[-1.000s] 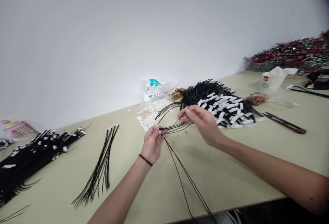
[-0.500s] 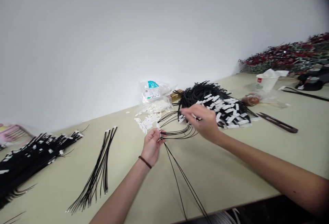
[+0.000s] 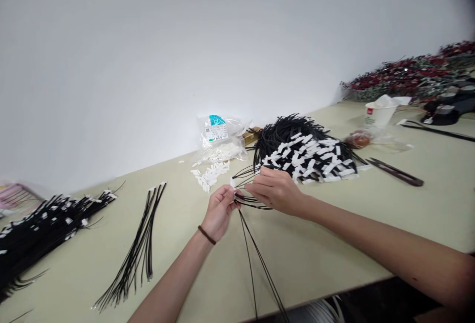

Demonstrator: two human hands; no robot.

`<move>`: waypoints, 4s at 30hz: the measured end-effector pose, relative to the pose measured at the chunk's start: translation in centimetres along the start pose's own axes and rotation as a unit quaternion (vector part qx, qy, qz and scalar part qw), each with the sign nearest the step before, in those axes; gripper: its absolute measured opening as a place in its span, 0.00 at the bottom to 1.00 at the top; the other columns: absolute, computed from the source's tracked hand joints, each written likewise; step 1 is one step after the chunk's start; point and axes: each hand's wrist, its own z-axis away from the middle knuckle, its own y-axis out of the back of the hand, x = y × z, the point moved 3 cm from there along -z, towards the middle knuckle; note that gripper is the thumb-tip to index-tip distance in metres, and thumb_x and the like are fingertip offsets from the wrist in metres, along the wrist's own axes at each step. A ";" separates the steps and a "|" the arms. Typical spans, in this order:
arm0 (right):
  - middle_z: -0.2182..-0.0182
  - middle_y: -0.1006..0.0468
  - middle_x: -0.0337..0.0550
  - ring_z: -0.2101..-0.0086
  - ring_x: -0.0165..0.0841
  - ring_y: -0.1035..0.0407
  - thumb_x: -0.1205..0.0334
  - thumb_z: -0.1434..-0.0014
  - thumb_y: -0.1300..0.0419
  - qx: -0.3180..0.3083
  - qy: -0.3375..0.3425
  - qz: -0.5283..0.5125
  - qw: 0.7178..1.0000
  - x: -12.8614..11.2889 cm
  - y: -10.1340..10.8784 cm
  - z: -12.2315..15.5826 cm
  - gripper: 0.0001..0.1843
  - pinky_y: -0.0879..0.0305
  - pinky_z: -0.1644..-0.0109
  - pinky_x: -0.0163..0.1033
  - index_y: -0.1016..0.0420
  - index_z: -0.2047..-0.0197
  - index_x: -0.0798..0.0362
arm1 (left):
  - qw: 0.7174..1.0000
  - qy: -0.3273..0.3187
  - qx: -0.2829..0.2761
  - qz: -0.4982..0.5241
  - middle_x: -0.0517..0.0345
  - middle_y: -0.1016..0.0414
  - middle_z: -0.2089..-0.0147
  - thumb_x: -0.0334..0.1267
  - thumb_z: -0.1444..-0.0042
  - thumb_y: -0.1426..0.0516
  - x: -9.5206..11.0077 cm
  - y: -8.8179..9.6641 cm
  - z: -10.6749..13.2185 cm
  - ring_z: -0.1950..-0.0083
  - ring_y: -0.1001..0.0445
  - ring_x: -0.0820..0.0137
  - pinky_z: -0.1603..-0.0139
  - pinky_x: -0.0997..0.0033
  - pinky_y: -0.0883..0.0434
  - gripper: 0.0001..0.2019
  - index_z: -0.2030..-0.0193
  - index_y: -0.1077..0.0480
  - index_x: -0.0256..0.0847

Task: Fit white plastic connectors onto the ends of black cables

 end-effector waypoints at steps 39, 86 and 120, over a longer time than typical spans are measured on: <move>0.79 0.35 0.37 0.74 0.28 0.47 0.69 0.39 0.50 -0.002 0.011 -0.021 1.000 -0.3 -0.3 0.3 0.10 0.51 0.72 0.34 0.31 0.70 0.55 | 0.998 -0.003 -0.023 -0.055 0.56 0.28 0.72 0.44 0.54 0.39 -0.1 -0.5 0.4 0.72 0.32 0.74 0.73 0.75 0.35 0.12 0.73 0.30 0.35; 0.78 0.31 0.39 0.78 0.26 0.43 0.62 0.43 0.43 0.133 -0.305 -0.207 0.920 3.8 1.7 -0.4 0.08 0.47 0.76 0.33 0.23 0.67 0.54 | 0.990 -0.036 0.126 -0.047 0.54 0.26 0.69 0.44 0.58 0.37 0.3 1.7 -0.5 0.69 0.31 0.74 0.74 0.77 0.37 0.13 0.72 0.29 0.35; 0.82 0.36 0.36 0.76 0.27 0.46 0.66 0.42 0.46 0.014 -0.139 -0.159 0.977 0.8 -0.4 0.1 0.09 0.49 0.71 0.32 0.29 0.73 0.54 | 0.996 -0.057 0.057 -0.047 0.55 0.26 0.71 0.44 0.59 0.37 0.3 0.8 -0.3 0.70 0.32 0.72 0.72 0.74 0.35 0.13 0.74 0.31 0.37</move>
